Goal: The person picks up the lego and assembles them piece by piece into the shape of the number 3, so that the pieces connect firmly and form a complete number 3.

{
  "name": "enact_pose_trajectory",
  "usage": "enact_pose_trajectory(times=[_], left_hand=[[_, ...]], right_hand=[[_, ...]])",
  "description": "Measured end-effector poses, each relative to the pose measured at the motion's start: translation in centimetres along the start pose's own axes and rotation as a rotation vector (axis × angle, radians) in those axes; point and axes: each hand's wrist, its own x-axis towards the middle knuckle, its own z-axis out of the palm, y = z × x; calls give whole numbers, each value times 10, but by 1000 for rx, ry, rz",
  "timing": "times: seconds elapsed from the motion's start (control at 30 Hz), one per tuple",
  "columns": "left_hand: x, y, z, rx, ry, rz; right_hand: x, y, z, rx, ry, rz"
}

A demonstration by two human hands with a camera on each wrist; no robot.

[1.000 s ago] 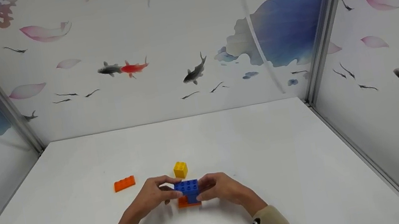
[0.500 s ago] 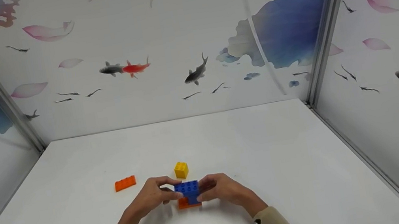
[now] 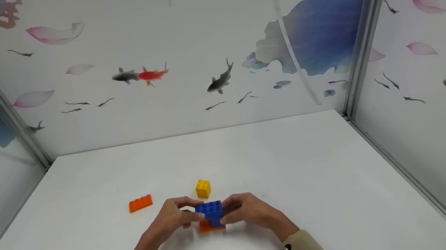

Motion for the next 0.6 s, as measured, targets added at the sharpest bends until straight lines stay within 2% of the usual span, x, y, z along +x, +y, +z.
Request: enact_pose_trajectory(times=[0.37, 0.5, 0.6], left_hand=[[1, 1, -4, 42, -139, 68], [3, 0, -5, 40, -145, 54], [4, -1, -5, 33, -125, 55]], right_hand=[[0, 0, -2, 28, -9, 7], [0, -1, -2, 46, -20, 3], [0, -1, -2, 44, -20, -4]])
